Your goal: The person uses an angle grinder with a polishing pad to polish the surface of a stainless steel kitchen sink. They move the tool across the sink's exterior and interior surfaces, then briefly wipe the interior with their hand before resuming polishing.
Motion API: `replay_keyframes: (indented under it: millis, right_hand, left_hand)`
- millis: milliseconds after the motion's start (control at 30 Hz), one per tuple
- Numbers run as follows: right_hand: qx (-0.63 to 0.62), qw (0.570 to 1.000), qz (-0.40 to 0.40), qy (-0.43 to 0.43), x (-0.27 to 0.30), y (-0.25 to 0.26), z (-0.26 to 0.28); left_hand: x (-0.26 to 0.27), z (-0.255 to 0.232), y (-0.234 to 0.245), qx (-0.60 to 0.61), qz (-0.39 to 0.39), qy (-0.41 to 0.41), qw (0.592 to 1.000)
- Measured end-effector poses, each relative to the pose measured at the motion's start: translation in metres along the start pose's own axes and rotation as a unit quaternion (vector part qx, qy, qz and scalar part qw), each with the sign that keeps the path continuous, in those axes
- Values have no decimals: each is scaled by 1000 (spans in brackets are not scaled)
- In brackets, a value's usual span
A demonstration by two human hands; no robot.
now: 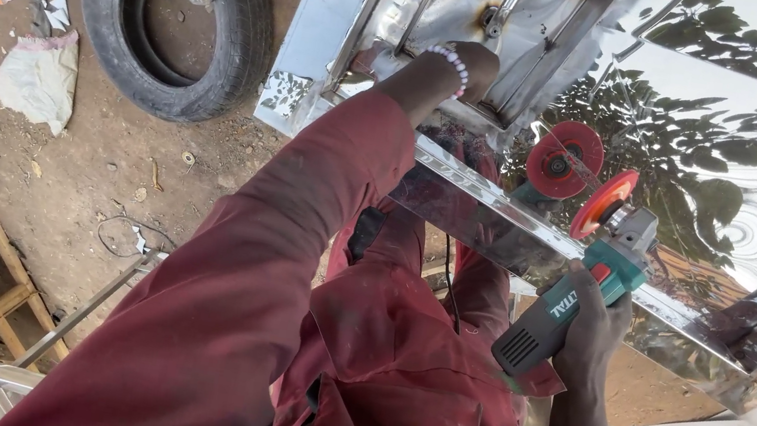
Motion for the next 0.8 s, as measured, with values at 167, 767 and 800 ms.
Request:
replay_keyframes:
  millis: [167,767,800]
  right_hand:
    - [-11,1000,-5,-16,8,-2,4]
    - [2,999,-5,45,3,11,-10]
    - [5,999,-10,49,1,13,-12]
  left_hand:
    - [9,-20,8,-28,31,-37,998]
    - [205,-30,-24,-47,-256,-110,959]
    - [231,-33,-18,-30,-288,-113,950]
Point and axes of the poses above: each hand's wrist, its own x-axis away from the middle knuckle, its own y-axis out of the back of the hand, z = x × y, the point moved 8 cm from there along -x, towards the middle knuckle, and after that the axes turned 2 degrees about x, right-handed, at the moved point
